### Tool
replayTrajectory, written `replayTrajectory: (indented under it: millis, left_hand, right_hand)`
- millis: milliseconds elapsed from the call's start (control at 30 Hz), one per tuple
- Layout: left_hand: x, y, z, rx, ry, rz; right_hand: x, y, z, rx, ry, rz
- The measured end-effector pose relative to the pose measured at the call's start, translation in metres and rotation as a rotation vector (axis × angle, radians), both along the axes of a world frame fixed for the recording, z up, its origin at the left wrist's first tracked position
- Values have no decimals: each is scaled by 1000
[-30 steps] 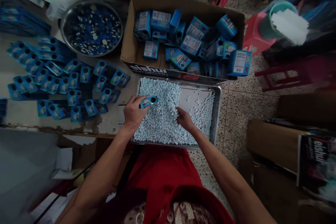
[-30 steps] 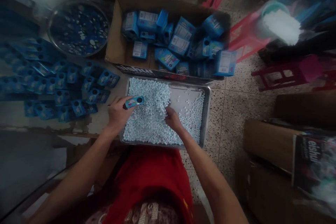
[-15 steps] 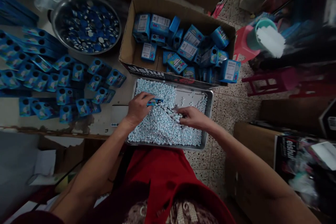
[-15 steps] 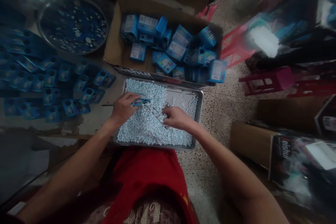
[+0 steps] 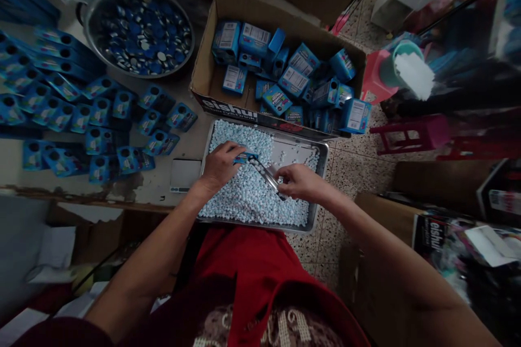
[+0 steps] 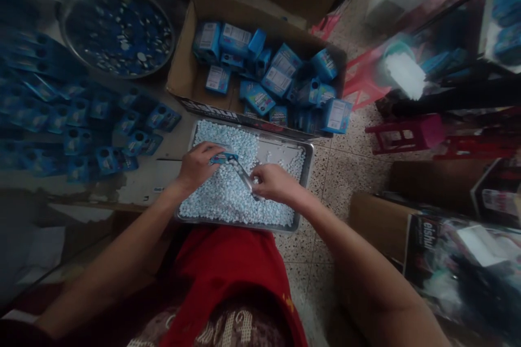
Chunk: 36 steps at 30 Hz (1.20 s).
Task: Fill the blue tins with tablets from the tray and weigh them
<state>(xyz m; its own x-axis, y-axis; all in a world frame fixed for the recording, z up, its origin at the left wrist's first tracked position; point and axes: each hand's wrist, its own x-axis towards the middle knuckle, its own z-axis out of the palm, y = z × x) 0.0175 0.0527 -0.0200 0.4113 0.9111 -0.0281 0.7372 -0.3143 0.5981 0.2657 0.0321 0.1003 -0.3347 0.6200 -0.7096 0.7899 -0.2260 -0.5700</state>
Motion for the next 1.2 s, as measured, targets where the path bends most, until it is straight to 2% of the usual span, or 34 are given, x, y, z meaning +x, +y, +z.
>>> replayTrajectory:
  millis: [133, 200, 233, 300, 400, 467, 567, 667, 767, 867, 933, 1067, 1200]
  left_hand:
    - [0, 2, 3, -79, -112, 25]
    - [-2, 2, 3, -152, -194, 84]
    - [-4, 2, 3, -184, -224, 118]
    - [-8, -2, 2, -228, -259, 158]
    - [-16, -11, -3, -240, -290, 197]
    - [-21, -18, -5, -200, -297, 280]
    - [-27, -26, -9, -123, -284, 385]
    - [-31, -30, -16, -132, -317, 449]
    - [-32, -32, -22, -173, -387, 488]
    - [-30, -31, -20, -172, -370, 431]
    - [-29, -28, -14, -154, -322, 424]
    - [-26, -20, -4, -102, -209, 386]
    - [-21, -13, 1, -87, -180, 314]
  right_hand:
    - [13, -14, 8, -18, 22, -44]
    - [32, -32, 2, -6, 43, -95]
    - [43, -42, -6, 13, 37, -122]
    - [64, -65, -34, 77, -69, -186]
    - [77, -88, -94, 159, -422, -240]
    - [63, -92, -133, 173, -593, -200]
    - [16, -84, -174, 207, -617, -134]
    - [-31, -72, -198, 259, -488, -180]
    - [-45, -68, -210, 300, -220, -380]
    - [-28, -74, -209, 268, 48, -532]
    - [-10, -82, -197, 233, 178, -571]
    - [13, -92, -151, 152, 355, -578]
    - [15, -77, -101, 122, 294, -388]
